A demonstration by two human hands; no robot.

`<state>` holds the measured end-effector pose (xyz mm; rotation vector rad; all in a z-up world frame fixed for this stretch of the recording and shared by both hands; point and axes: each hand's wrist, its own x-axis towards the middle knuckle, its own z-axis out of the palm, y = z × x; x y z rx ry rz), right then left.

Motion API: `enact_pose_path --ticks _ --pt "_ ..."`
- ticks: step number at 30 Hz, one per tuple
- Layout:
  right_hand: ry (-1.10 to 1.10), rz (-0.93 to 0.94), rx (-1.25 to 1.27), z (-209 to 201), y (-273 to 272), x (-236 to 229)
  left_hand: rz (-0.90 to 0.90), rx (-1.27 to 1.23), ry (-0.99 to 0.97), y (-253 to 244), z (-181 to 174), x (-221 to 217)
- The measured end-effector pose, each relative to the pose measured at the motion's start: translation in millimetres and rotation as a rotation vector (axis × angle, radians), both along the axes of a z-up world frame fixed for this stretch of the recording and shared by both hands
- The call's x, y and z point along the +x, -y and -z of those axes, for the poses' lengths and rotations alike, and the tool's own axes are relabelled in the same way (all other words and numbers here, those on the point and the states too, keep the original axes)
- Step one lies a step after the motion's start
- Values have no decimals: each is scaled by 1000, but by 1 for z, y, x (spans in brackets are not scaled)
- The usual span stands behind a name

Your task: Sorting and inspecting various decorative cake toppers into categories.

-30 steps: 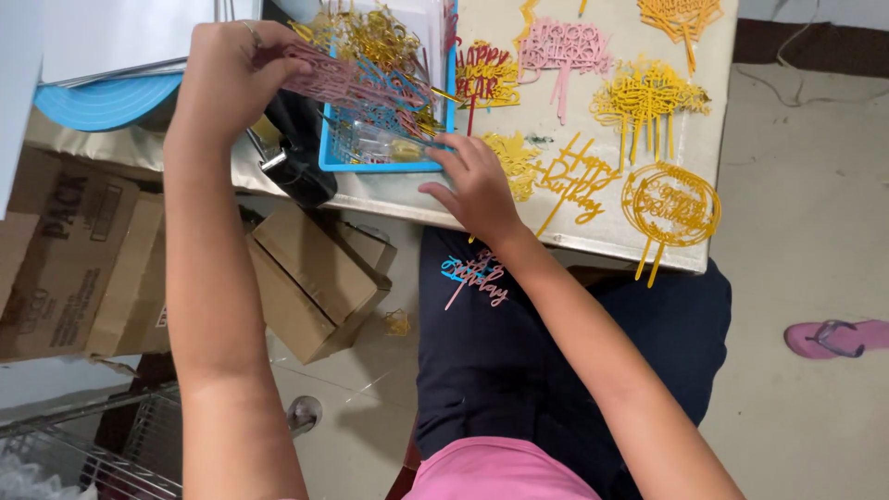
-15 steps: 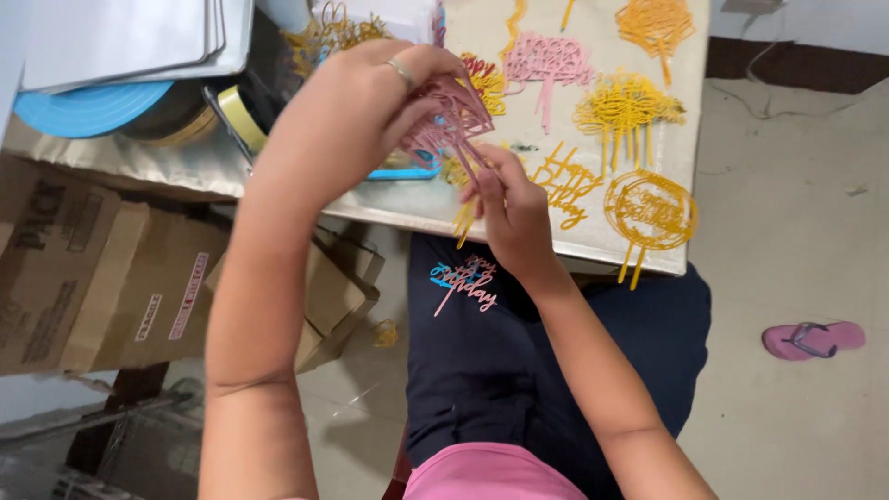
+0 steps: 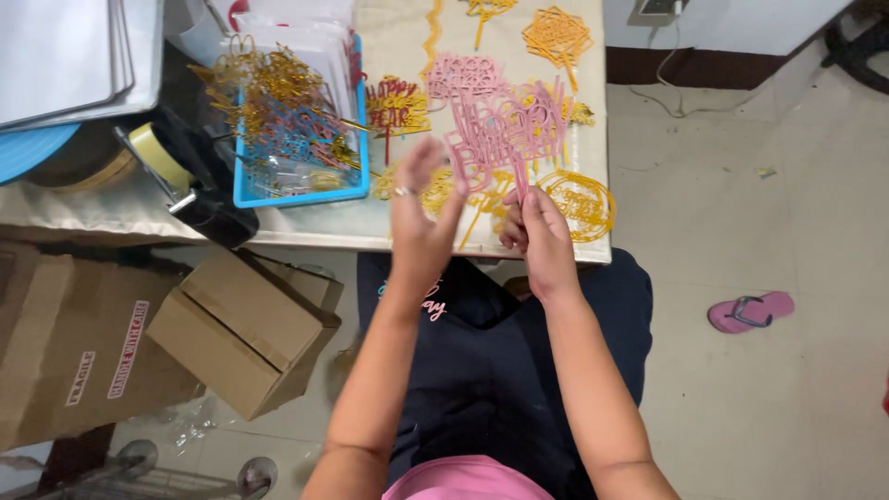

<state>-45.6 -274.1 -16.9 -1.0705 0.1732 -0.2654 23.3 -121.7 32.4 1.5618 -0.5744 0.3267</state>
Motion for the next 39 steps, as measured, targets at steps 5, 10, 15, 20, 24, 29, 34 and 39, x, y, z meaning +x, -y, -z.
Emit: enact_pose_path --ticks 5,10,15,20,24,29,34,39 --pt "1 -23 132 5 3 -16 331 -212 -366 30 62 -27" --pt "-14 23 -26 11 -1 -22 334 -218 -399 37 68 -30" --pt "-1 99 -303 28 -5 -26 178 -271 -246 32 20 -30" --pt "20 122 -569 28 -9 -31 186 -163 -215 25 24 -21" --pt "-19 132 -729 9 -12 -31 209 -148 -301 26 22 -27" --pt "45 210 -889 -13 -15 -33 261 -168 -340 28 29 -29" --pt "-45 182 -907 4 -11 -36 283 -218 -296 24 38 -23" --pt "-99 -265 305 17 -1 -47 468 -434 -373 7 41 -9"
